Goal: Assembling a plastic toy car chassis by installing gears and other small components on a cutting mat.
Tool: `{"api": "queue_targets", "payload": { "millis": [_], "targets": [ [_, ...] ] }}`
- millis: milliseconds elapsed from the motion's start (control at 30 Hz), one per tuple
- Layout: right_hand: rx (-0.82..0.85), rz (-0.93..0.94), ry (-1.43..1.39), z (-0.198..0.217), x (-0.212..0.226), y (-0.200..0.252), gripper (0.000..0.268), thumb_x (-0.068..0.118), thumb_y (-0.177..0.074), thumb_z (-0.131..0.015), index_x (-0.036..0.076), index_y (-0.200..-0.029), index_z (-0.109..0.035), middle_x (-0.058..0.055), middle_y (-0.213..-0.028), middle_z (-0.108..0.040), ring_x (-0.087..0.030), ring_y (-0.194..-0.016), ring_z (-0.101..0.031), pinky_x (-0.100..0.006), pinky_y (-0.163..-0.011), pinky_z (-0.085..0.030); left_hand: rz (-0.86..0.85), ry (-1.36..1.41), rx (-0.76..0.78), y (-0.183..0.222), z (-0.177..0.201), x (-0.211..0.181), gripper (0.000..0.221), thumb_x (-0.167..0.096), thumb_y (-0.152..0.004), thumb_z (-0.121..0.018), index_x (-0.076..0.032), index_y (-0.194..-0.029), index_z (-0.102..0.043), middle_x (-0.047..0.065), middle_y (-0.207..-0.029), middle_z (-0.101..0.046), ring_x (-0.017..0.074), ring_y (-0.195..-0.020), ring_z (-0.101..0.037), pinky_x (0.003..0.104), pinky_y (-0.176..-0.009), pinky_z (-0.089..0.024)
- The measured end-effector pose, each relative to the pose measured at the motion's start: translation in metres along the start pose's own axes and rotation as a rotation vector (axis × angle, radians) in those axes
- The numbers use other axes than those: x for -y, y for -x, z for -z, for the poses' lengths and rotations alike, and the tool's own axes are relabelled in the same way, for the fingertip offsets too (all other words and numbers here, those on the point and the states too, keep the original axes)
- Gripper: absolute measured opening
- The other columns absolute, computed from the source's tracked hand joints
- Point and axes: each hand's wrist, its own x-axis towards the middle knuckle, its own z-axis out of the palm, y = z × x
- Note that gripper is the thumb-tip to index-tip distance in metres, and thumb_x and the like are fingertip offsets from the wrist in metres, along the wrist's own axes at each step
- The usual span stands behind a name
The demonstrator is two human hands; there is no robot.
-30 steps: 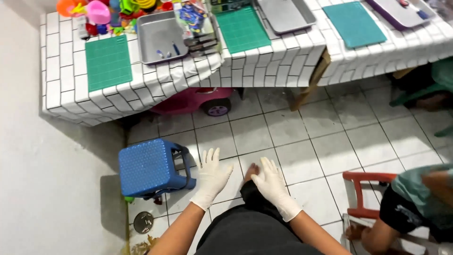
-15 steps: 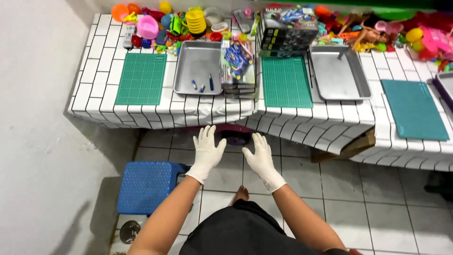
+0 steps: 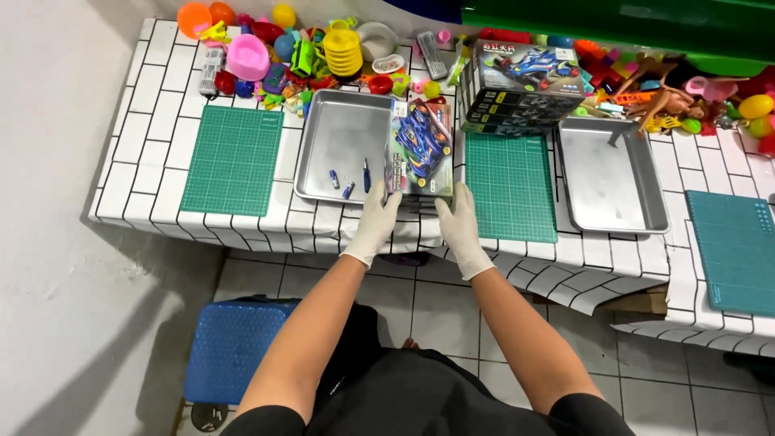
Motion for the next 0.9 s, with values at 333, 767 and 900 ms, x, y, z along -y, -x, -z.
{"api": "queue_targets", "payload": {
  "millis": [333, 767, 900],
  "targets": [
    [-0.157, -0.199, -0.062, -0.029, 0.006, -0.016, 0.061, 0.029, -0.101, -0.063, -0.001, -0.151, -0.047, -0.029, -0.156, -0.038, -0.043, -0.151, -0.029, -0.049, -0.126, -0.024, 0.128, -0.075, 0.215, -0.058, 0.034, -0.022, 0.065, -0.042, -0.097, -0.058, -0.006, -0.150, -0.048, 0.020, -0.156, -0.045, 0.0315, -0.147, -0.040, 0.042, -0.123, -0.031],
    [-0.229, -0.275, -0.324, -0.048, 0.154, 0.004, 0.057, 0.015, -0.100, -0.060, -0.002, -0.151, -0.043, -0.028, -0.151, -0.048, -0.037, -0.148, -0.038, -0.050, -0.122, -0.029, 0.058, 0.093, 0.210, -0.074, 0.118, -0.042, 0.061, -0.021, -0.094, -0.062, -0.004, -0.151, -0.046, 0.024, -0.149, -0.049, 0.0357, -0.140, -0.047, 0.041, -0.115, -0.042],
    [-0.103, -0.263, -0.485, -0.066, 0.153, -0.005, 0.061, 0.010, -0.096, -0.064, -0.006, -0.150, -0.040, -0.032, -0.148, -0.048, -0.043, -0.147, -0.038, -0.054, -0.121, -0.031, 0.048, 0.155, 0.105, -0.069, 0.155, -0.030, 0.061, -0.016, -0.091, -0.065, 0.000, -0.148, -0.048, 0.026, -0.145, -0.051, 0.0384, -0.135, -0.052, 0.042, -0.110, -0.047]
  ]
}}
